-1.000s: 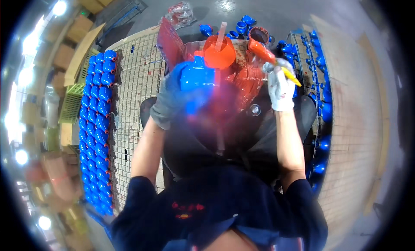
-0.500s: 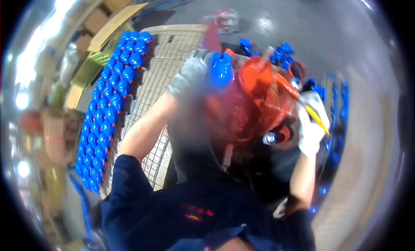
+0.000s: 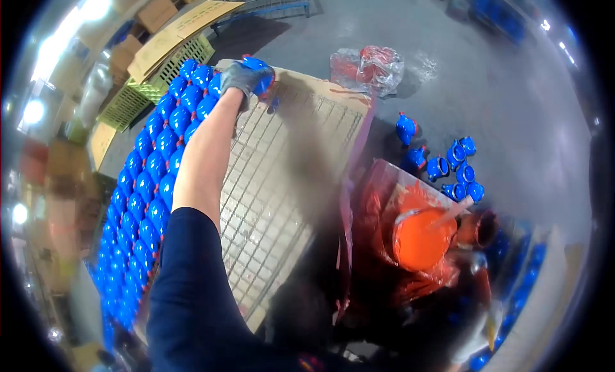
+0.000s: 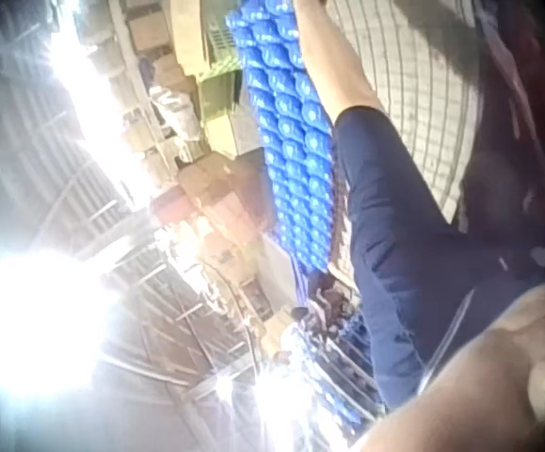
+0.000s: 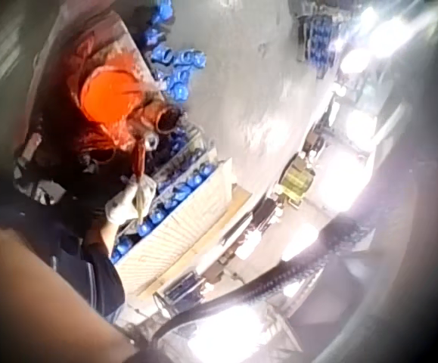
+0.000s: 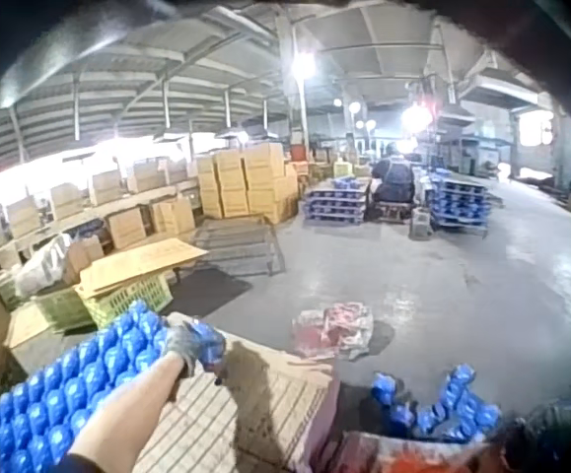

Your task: The person paints blue plastic parts by holding each piece and applying red paint with a brush, then placing the finished parts onto a wire rack.

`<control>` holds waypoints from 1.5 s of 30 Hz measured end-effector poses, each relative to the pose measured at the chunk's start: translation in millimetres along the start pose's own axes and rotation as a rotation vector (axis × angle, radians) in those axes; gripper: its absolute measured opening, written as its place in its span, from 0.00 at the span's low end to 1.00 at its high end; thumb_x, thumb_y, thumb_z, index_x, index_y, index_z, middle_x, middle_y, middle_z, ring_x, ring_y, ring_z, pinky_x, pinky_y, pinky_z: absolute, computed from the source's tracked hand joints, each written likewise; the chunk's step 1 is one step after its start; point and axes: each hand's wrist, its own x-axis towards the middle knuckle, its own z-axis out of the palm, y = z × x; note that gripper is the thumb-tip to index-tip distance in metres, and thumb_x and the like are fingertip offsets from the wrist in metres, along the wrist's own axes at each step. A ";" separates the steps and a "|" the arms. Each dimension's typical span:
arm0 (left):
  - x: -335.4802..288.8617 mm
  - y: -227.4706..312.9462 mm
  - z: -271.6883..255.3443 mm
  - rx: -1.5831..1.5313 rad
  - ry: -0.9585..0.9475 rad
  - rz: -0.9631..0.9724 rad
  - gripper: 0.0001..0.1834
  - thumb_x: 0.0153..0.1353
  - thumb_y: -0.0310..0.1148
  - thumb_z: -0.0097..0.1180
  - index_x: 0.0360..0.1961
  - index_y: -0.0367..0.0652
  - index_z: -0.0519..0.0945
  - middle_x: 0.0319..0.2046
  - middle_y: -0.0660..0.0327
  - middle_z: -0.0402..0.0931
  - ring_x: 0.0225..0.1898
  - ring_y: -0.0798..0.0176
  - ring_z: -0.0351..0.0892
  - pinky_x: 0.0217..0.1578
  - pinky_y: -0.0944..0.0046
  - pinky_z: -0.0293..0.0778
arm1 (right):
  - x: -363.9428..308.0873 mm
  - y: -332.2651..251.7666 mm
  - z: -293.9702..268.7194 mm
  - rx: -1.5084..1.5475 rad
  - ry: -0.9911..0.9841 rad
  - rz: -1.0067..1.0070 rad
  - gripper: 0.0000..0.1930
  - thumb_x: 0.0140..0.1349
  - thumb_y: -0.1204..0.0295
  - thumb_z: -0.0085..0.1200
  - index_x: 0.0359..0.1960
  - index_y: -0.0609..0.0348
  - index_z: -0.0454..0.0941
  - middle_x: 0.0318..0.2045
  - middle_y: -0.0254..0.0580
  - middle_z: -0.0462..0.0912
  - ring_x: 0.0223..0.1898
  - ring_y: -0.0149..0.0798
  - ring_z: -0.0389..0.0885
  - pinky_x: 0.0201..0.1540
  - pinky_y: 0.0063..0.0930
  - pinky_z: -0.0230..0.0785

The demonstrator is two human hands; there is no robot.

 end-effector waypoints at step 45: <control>-490.0 -39.2 -117.1 -1.026 0.170 0.423 0.19 0.76 0.36 0.46 0.57 0.33 0.78 0.53 0.53 0.80 0.49 0.60 0.79 0.45 0.60 0.77 | -198.9 90.4 19.7 -0.229 -0.074 0.520 0.12 0.61 0.72 0.62 0.46 0.55 0.81 0.41 0.54 0.85 0.45 0.54 0.84 0.49 0.41 0.76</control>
